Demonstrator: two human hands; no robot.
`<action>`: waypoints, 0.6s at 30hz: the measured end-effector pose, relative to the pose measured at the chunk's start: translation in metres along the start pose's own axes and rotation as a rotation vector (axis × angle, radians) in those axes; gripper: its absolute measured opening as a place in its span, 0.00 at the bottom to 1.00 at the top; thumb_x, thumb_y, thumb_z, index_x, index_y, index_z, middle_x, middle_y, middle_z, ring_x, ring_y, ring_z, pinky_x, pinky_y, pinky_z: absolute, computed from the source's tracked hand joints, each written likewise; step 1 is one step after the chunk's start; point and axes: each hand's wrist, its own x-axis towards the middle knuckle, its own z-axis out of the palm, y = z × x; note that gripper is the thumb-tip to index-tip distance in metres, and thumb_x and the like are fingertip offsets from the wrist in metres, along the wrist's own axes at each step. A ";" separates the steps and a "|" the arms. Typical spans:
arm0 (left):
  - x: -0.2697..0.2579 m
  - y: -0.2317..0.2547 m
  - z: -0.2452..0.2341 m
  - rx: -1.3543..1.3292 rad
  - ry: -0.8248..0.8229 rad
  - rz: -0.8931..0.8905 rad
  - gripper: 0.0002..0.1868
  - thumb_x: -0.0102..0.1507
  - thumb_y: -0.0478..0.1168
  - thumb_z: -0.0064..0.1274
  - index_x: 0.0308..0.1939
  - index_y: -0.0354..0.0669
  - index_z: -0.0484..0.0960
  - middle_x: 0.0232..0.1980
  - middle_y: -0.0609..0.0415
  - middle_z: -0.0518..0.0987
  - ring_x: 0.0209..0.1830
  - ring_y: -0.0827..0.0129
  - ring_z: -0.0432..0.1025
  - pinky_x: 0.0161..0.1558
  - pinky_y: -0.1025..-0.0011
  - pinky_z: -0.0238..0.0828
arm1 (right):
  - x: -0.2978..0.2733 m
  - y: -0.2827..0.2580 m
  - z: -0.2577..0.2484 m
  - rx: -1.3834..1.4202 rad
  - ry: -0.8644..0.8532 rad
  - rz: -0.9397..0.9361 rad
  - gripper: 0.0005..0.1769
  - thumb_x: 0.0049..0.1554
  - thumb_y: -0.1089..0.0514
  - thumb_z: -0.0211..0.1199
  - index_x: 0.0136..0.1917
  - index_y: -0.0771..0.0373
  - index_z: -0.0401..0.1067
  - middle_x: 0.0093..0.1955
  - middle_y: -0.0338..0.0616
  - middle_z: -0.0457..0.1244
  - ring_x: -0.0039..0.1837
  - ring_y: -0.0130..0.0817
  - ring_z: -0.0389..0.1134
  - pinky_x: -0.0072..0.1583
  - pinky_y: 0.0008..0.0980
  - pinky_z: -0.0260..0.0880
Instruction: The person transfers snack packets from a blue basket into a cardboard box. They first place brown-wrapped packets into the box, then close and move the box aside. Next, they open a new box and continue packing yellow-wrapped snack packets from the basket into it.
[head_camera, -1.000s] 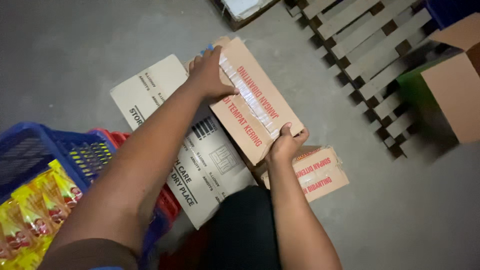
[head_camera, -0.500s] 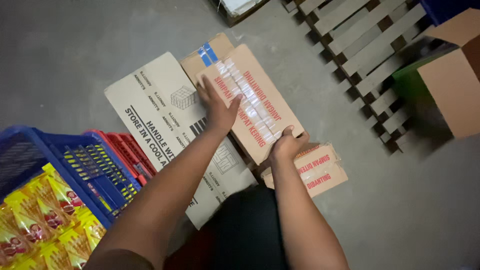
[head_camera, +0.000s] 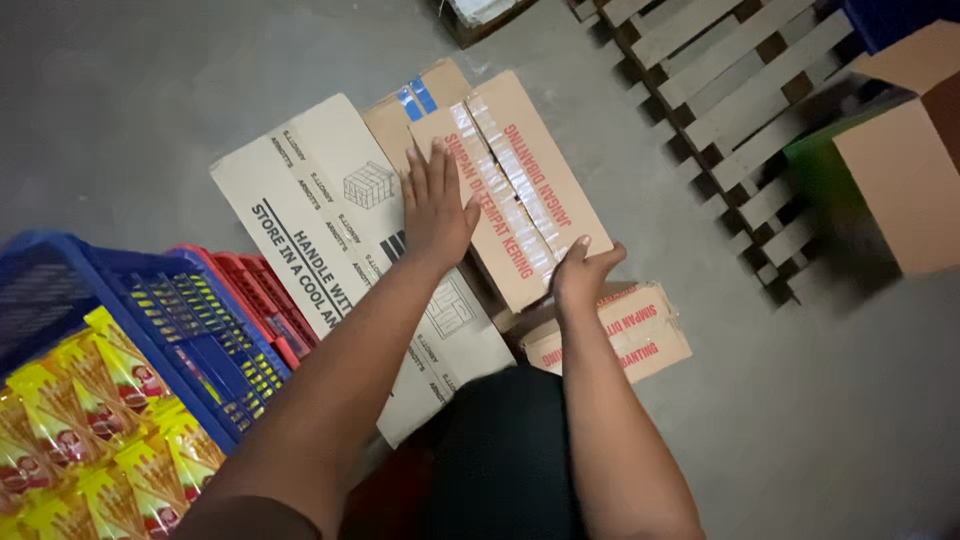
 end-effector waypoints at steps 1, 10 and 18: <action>-0.001 0.000 -0.001 -0.001 0.000 0.001 0.38 0.77 0.52 0.37 0.83 0.32 0.44 0.84 0.35 0.32 0.82 0.32 0.22 0.78 0.39 0.19 | 0.002 0.002 -0.001 0.000 0.001 0.000 0.33 0.71 0.51 0.49 0.76 0.66 0.35 0.73 0.67 0.45 0.79 0.65 0.46 0.79 0.58 0.43; -0.007 -0.009 -0.010 0.145 -0.072 0.049 0.37 0.76 0.54 0.29 0.81 0.32 0.46 0.86 0.39 0.36 0.84 0.37 0.28 0.80 0.45 0.17 | -0.011 -0.025 -0.016 -0.033 -0.123 -0.077 0.28 0.72 0.50 0.45 0.74 0.63 0.36 0.67 0.68 0.54 0.74 0.62 0.56 0.73 0.56 0.54; -0.022 -0.010 -0.026 0.186 -0.162 0.054 0.38 0.75 0.57 0.25 0.83 0.36 0.43 0.86 0.42 0.38 0.86 0.44 0.29 0.81 0.47 0.14 | -0.014 -0.024 -0.020 -0.006 -0.194 -0.144 0.27 0.72 0.51 0.45 0.72 0.68 0.36 0.65 0.67 0.51 0.72 0.62 0.56 0.73 0.56 0.54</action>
